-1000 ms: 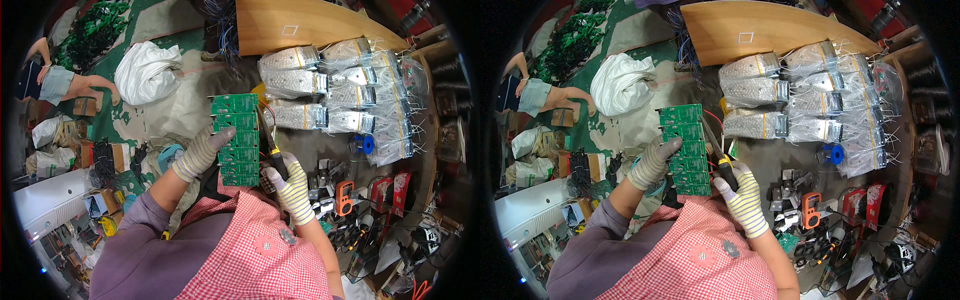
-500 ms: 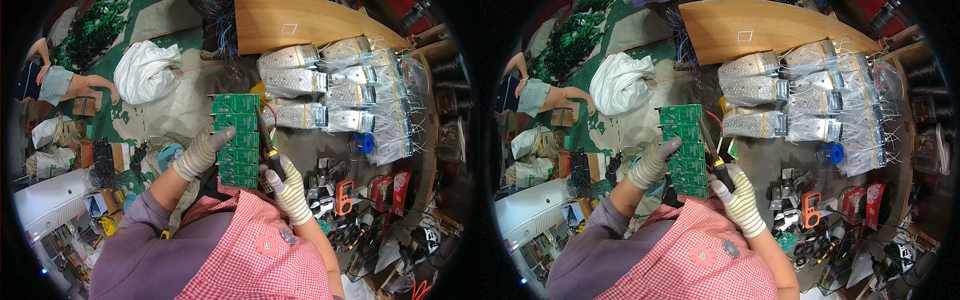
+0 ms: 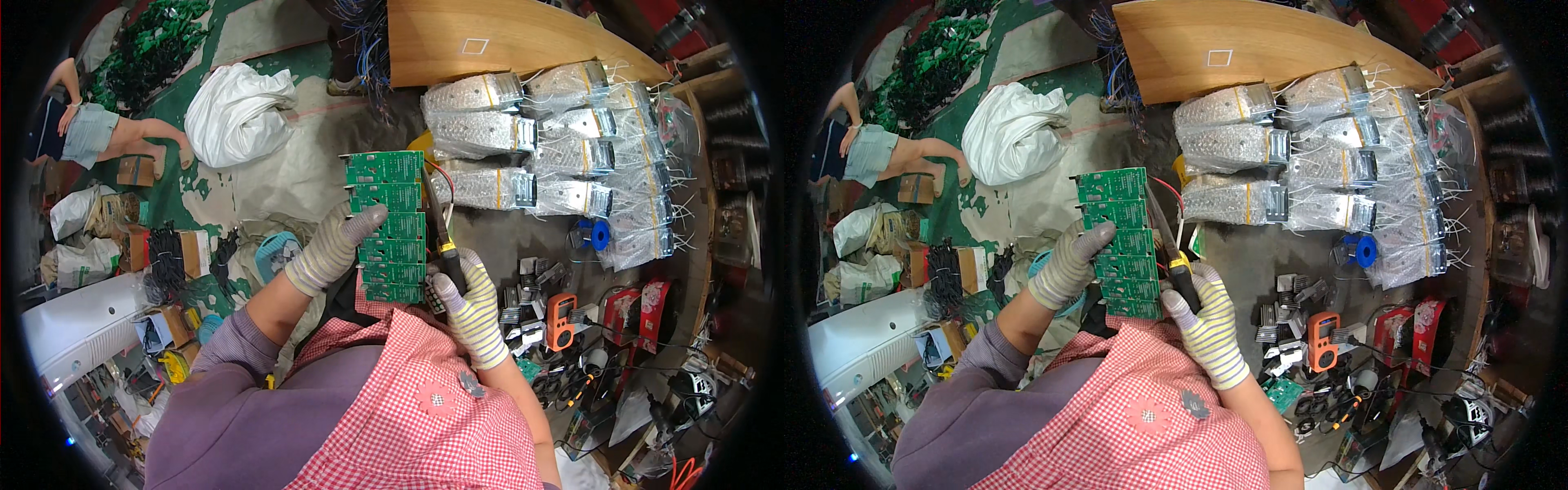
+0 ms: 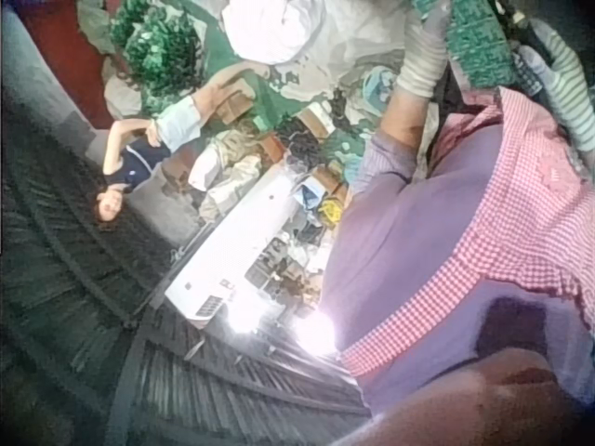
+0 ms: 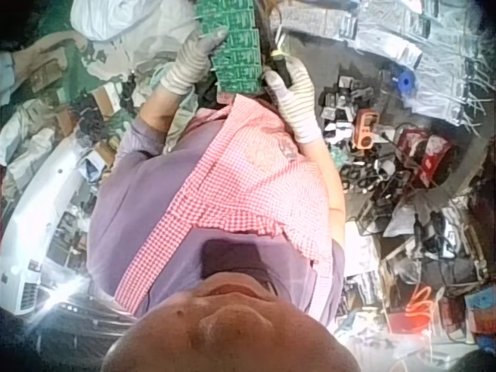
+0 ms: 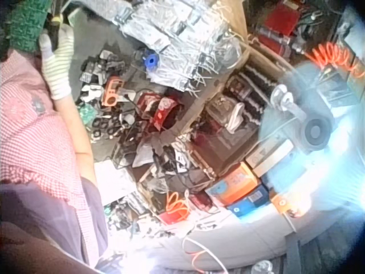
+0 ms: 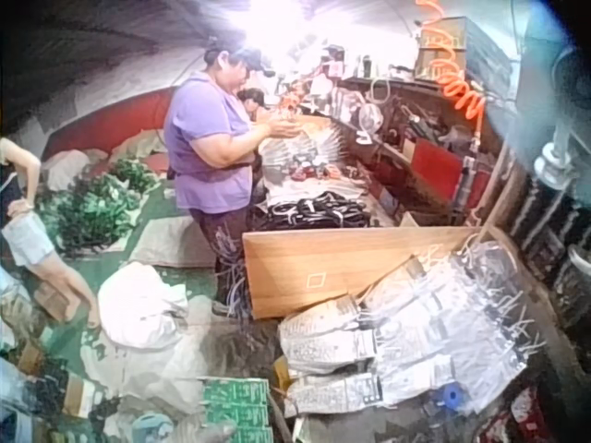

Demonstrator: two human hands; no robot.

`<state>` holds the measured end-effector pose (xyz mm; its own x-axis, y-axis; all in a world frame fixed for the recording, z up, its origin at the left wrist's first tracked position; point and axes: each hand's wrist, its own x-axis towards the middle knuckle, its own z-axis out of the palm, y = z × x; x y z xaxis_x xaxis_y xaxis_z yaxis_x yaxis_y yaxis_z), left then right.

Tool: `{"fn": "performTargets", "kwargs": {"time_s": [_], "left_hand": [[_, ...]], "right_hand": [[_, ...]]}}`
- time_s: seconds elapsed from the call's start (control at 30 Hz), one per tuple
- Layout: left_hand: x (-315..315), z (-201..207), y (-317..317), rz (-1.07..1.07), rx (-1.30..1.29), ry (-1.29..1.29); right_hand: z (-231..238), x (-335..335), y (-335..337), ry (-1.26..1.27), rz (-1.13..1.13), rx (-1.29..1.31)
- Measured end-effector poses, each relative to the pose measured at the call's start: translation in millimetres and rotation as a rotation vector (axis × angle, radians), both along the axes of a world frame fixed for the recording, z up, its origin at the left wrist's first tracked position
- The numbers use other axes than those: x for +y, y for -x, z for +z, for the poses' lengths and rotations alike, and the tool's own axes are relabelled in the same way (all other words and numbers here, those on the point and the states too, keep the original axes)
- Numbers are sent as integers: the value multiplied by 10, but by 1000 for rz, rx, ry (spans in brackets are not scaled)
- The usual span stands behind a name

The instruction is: Soldering wires to electronic components and sorting circuit boards and metal parts into containers.

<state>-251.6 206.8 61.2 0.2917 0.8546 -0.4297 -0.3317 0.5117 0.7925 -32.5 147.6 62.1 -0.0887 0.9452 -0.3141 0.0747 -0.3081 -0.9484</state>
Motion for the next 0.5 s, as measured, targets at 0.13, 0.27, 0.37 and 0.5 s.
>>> {"fn": "performTargets", "kwargs": {"time_s": [0.13, 0.27, 0.37, 0.5], "left_hand": [[-13, -48, 42, -17, 33, 5], [-18, -67, 43, -26, 64, -23], [-5, -45, 40, -42, 37, -21], [9, 59, 13, -70, -132, -12]], "right_hand": [[38, 21, 6, -35, 18, -73], [95, 31, 14, -57, 49, -116], [103, 9, 32, -2, -28, -24], [19, 31, -146, 261, 98, 373]]}}
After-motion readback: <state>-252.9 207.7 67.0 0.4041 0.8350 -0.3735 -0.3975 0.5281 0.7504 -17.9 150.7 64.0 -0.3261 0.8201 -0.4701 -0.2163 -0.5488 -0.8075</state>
